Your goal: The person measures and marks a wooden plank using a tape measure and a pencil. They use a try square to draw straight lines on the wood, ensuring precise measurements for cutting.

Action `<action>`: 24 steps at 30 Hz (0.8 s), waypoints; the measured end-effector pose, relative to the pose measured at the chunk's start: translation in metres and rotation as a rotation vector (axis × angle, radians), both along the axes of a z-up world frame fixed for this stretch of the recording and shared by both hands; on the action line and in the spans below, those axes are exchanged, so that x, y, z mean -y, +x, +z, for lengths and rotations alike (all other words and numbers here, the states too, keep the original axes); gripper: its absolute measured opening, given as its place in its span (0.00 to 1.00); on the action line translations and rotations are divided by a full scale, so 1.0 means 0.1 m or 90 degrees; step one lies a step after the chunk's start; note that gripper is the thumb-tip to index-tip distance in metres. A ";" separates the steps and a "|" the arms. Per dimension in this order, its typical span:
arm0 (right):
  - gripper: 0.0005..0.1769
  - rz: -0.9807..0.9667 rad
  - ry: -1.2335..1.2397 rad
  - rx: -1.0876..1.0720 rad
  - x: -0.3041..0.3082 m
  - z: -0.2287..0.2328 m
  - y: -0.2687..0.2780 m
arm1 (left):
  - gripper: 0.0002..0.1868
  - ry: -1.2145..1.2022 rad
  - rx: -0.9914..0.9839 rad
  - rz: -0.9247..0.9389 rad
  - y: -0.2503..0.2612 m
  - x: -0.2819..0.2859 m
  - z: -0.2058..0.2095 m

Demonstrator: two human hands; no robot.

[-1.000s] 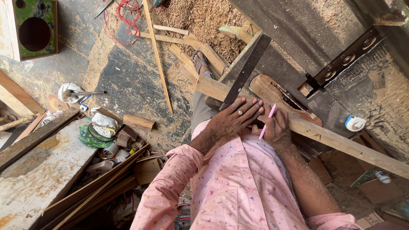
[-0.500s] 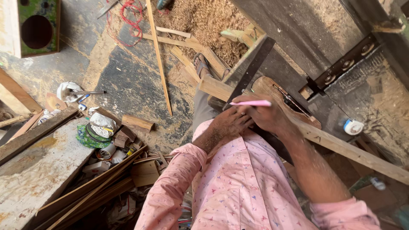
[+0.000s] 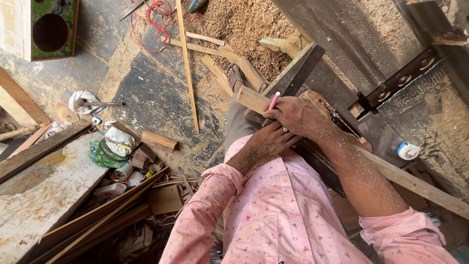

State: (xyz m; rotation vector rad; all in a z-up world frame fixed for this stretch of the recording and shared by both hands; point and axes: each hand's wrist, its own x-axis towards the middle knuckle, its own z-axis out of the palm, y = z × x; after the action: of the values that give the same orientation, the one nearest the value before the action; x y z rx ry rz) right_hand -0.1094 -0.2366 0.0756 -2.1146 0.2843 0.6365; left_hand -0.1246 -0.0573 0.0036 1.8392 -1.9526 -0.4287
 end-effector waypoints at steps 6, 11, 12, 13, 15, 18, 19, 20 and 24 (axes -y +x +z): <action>0.16 0.071 -0.041 0.004 0.05 0.00 0.06 | 0.32 0.009 0.013 -0.001 0.12 0.04 0.19; 0.22 0.206 -0.236 -0.035 0.22 0.04 0.20 | 0.34 -0.012 0.060 0.030 0.18 0.09 0.35; 0.22 0.191 -0.223 -0.006 0.25 0.08 0.20 | 0.34 -0.012 0.066 0.041 0.17 0.09 0.34; 0.22 0.175 -0.210 0.023 0.26 0.11 0.19 | 0.34 -0.012 0.073 0.052 0.16 0.08 0.32; 0.21 0.123 -0.124 0.082 0.22 0.16 0.17 | 0.30 -0.009 0.076 0.021 0.13 0.07 0.21; 0.19 0.110 -0.090 0.043 0.08 0.20 0.08 | 0.25 0.032 0.052 -0.032 0.01 0.03 0.00; 0.19 0.117 -0.094 0.011 0.04 0.20 0.06 | 0.23 0.052 0.041 -0.051 -0.03 0.01 -0.06; 0.19 0.099 -0.085 0.045 0.01 0.19 0.05 | 0.24 0.040 0.030 -0.045 -0.05 0.00 -0.12; 0.18 0.085 -0.071 0.153 -0.02 0.14 0.08 | 0.23 0.011 0.010 -0.031 -0.07 0.00 -0.16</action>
State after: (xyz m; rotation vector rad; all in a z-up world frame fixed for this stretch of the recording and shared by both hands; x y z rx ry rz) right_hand -0.1013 -0.2341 0.0899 -2.3058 0.0451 0.4452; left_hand -0.1316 -0.0570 -0.0129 1.8150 -2.0138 -0.4485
